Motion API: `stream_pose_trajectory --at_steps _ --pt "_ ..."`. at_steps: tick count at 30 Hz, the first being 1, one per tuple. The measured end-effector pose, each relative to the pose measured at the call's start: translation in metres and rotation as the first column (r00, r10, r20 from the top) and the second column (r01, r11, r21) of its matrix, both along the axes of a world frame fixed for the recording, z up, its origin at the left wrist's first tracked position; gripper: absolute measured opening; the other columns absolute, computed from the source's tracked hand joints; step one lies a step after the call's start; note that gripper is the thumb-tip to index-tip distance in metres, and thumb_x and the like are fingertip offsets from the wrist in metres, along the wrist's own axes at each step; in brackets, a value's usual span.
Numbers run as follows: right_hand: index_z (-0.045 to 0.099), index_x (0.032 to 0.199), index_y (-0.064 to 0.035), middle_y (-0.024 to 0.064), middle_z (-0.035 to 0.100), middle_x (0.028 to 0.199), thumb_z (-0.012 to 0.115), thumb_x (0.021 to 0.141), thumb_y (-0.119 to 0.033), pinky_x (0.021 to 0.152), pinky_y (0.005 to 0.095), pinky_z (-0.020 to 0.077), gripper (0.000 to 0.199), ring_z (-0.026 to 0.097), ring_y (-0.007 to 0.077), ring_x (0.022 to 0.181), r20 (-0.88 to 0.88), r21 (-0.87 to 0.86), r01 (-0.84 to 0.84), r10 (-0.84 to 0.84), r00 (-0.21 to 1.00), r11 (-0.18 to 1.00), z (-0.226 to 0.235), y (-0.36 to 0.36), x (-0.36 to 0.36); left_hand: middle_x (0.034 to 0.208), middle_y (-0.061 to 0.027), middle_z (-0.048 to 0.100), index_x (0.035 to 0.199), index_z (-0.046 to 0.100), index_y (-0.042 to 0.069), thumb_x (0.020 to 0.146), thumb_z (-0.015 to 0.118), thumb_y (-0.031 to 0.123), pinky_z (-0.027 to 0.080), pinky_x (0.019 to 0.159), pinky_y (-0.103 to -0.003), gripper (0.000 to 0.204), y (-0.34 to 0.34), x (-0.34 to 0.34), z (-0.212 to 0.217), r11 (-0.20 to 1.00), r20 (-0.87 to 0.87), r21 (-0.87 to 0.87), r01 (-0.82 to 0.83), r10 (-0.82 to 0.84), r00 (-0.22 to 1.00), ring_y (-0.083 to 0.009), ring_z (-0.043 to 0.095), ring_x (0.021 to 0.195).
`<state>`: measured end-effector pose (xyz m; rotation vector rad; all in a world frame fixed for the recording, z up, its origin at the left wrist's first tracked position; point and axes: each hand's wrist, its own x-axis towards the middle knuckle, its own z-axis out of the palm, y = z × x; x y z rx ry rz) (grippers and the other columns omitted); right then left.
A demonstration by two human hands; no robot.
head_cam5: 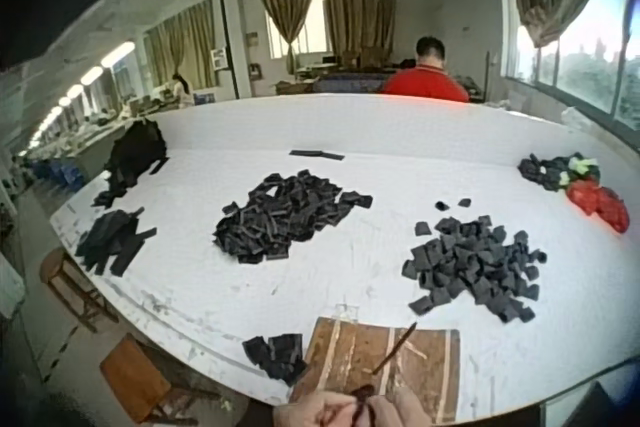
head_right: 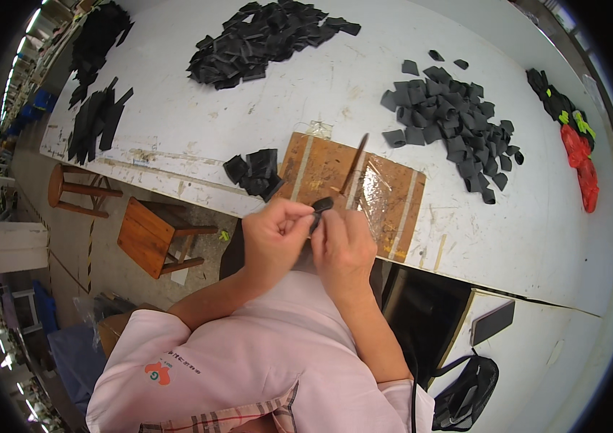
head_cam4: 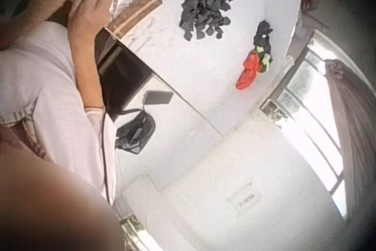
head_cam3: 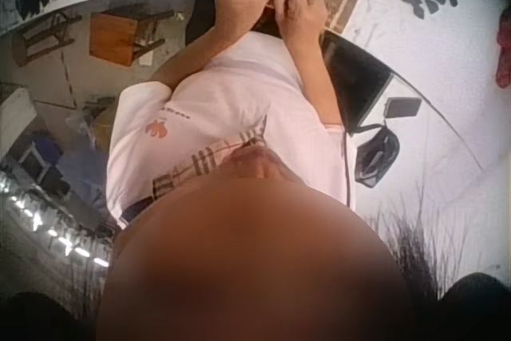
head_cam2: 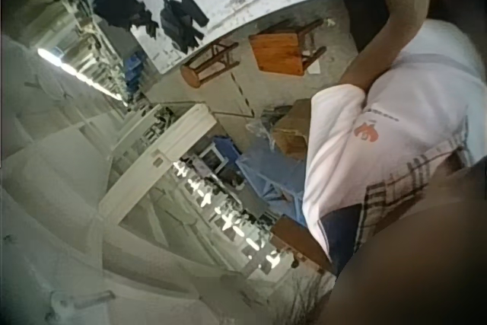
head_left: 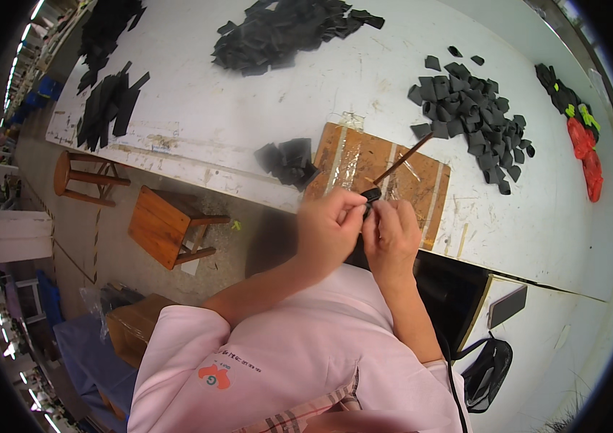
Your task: The recorder is assembling small rubber or foam components, likely for sports or recreation goods, at a workbench.
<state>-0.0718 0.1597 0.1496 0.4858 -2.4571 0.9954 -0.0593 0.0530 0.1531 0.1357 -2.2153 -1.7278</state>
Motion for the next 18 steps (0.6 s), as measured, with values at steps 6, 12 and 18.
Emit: stream_pose_trajectory --at_steps 6,12,18 --pt "0.057 0.076 0.0010 0.0036 0.050 0.064 0.058 0.073 0.000 0.041 0.0229 0.0319 0.004 0.041 0.0095 0.046 0.518 -0.723 0.196 0.331 0.789 0.662 0.009 0.021 -0.012 0.073 -0.0017 0.054 0.091 0.052 0.001 0.072 0.055 -0.005 0.027 0.037 -0.015 0.020 -0.015 -0.018 0.024 0.472 0.245 0.881 0.040 -0.524 0.816 -0.0011 0.035 0.042" --pt "0.053 0.079 -0.0024 -0.0033 0.044 0.062 0.055 0.082 -0.015 0.043 0.0163 0.0256 0.013 0.034 0.0036 0.050 0.191 -0.882 0.467 0.860 0.473 -0.061 0.015 0.025 -0.020 0.059 -0.0015 0.053 0.082 0.054 -0.002 0.072 0.051 -0.007 0.032 0.038 -0.016 0.011 0.007 -0.024 0.008 0.996 -0.147 -0.033 0.085 -0.089 0.985 -0.0007 0.040 0.046" --pt "0.053 0.075 -0.0057 -0.0062 0.042 0.062 0.054 0.085 -0.023 0.043 0.0163 0.0234 0.020 0.032 0.0013 0.051 0.503 -0.858 0.232 0.661 0.557 0.458 0.062 0.037 -0.042 0.071 -0.0109 0.058 0.096 0.050 -0.002 0.081 0.041 -0.006 0.025 0.031 -0.017 0.018 -0.010 -0.054 0.034 0.230 -0.032 0.952 0.203 -0.582 0.812 -0.0019 0.034 0.034"
